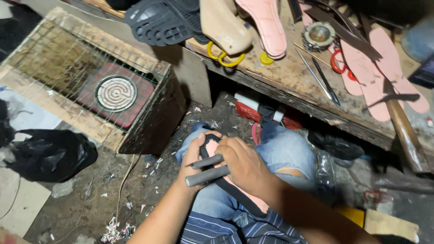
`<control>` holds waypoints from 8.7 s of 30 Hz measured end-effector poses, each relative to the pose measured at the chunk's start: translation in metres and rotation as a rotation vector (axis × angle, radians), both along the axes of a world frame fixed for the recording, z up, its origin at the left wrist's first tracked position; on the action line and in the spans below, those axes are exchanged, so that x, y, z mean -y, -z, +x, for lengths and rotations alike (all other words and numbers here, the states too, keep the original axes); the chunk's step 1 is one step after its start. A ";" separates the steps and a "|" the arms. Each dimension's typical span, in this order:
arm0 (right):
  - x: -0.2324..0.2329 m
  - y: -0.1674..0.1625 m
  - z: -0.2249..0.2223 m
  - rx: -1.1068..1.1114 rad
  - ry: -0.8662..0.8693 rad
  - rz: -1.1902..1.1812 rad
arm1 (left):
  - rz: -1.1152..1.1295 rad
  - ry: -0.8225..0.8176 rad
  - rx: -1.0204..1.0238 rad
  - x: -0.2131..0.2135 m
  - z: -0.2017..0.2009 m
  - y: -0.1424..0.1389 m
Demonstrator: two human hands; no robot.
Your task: The person sits on the floor of a shoe workshop and assembles a shoe. They trim the edge of a black sole with a hand tool, hammer the sole flat, fit the sole to a shoe upper, press the parts together, and handle pink insoles and a wooden shoe last while working.
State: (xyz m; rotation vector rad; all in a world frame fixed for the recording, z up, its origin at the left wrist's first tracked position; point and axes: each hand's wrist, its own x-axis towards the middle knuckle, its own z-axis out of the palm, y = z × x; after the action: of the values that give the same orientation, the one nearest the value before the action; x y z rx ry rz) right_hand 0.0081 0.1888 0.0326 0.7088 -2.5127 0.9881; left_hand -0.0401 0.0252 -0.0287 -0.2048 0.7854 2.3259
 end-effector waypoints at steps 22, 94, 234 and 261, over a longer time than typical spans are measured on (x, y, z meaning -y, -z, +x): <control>-0.043 0.024 -0.023 0.050 0.320 -0.058 | 0.124 -0.010 -0.017 -0.006 0.002 0.002; -0.163 0.128 0.191 0.391 0.410 -0.069 | 0.053 -0.411 -0.242 0.042 -0.004 -0.063; 0.052 0.109 0.012 -0.263 -0.226 0.240 | -1.284 -0.572 0.037 0.269 -0.088 0.021; 0.069 0.154 -0.003 -0.337 -0.041 0.070 | -0.659 -1.055 0.076 0.272 -0.221 0.044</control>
State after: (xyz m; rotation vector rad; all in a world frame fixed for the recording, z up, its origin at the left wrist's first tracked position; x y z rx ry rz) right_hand 0.0054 0.1194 -0.1213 0.8711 -2.2541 0.7268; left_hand -0.2614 -0.2471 -0.0726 -1.2376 1.6729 2.8274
